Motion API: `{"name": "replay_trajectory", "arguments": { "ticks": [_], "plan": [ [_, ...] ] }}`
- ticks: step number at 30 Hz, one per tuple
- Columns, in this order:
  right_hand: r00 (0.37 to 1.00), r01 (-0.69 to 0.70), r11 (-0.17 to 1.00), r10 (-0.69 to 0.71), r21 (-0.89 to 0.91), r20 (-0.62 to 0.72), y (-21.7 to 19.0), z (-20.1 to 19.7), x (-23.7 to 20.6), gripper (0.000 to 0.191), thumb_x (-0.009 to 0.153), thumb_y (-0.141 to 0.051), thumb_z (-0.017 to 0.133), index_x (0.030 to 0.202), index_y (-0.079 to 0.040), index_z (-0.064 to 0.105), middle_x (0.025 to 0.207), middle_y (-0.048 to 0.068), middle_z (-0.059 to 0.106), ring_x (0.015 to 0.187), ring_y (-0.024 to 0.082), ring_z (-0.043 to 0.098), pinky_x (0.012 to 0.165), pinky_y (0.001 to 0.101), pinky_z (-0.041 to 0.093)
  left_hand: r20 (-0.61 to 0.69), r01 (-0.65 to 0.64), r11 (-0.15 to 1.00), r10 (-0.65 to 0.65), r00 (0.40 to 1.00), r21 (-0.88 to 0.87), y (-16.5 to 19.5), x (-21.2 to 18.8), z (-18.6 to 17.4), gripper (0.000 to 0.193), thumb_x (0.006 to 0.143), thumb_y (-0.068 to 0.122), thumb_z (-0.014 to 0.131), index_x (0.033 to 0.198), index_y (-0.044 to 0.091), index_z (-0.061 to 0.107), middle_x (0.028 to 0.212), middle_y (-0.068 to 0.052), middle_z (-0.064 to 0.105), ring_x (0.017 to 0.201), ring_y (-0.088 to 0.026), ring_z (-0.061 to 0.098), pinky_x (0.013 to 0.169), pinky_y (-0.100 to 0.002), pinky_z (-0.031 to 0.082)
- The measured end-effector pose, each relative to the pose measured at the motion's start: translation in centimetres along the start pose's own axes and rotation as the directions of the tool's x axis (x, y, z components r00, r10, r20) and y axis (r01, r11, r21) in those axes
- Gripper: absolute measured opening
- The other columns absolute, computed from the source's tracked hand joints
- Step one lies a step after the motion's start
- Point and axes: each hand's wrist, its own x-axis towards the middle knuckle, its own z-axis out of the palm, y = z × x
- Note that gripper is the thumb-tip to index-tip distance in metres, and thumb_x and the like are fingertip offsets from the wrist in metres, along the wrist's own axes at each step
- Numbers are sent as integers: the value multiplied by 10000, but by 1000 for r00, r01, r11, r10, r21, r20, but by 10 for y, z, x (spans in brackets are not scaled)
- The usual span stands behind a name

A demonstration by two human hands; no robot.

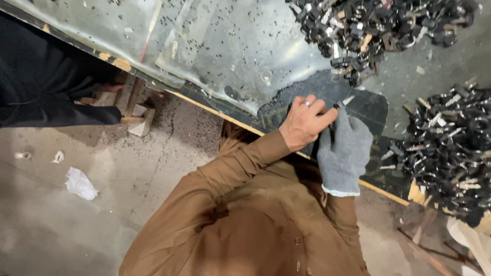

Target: The person sits at a workbench covered with large piles of keys and handles keys one at a time, picking individual keys from the piles, turning them over in their gloved and bare hands, and placing them back onto the table piles.

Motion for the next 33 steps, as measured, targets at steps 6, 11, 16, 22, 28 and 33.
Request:
{"name": "replay_trajectory", "arguments": {
  "ticks": [6,11,16,22,28,33],
  "plan": [
    [994,-95,995,96,-26,47,2,4,-7,407,916,-113,756,1310,-87,660,1047,169,655,1034,401,612,885,502,470,-35,41,991,-37,999,127,-6,3,9,252,857,65,597,1104,87,640,957,-98,543,922,-310,528,771,-442,405],
    [987,55,981,-25,185,-159,7,-9,-33,423,872,-125,775,1275,-85,649,1186,142,671,1071,364,616,935,457,506,8,50,996,-49,999,-78,-12,-8,-8,381,943,37,683,1300,41,552,995,-103,580,932,-314,544,821,-435,442],
    [996,42,985,-28,170,-83,7,-8,-24,406,876,-95,770,1268,-77,666,1109,123,693,988,349,633,859,463,486,37,-92,987,98,994,-133,-1,-23,-15,640,936,-33,714,1485,-42,387,1133,-162,626,911,-324,551,855,-433,447],
    [996,75,949,-87,307,25,18,-17,-8,320,937,-67,702,1256,-81,674,1152,127,705,1049,340,677,911,412,513,128,27,986,-6,992,-166,8,-20,-18,587,933,-13,712,1456,-8,446,1020,-88,666,872,-307,575,823,-429,469],
    [942,-208,493,332,845,38,71,-23,-57,325,971,49,565,1280,30,664,1136,113,699,920,193,637,846,308,536,424,151,789,148,894,-595,30,-3,-58,643,886,9,684,1489,41,462,990,-54,701,948,-277,638,896,-437,501],
    [714,-55,3,699,998,38,80,-6,-93,744,663,46,536,1406,38,515,1082,113,673,738,139,612,576,255,511,172,-188,979,173,970,80,18,78,-50,562,831,-37,712,1368,62,579,1132,-105,657,1047,-365,612,898,-498,438]
  ]
}}
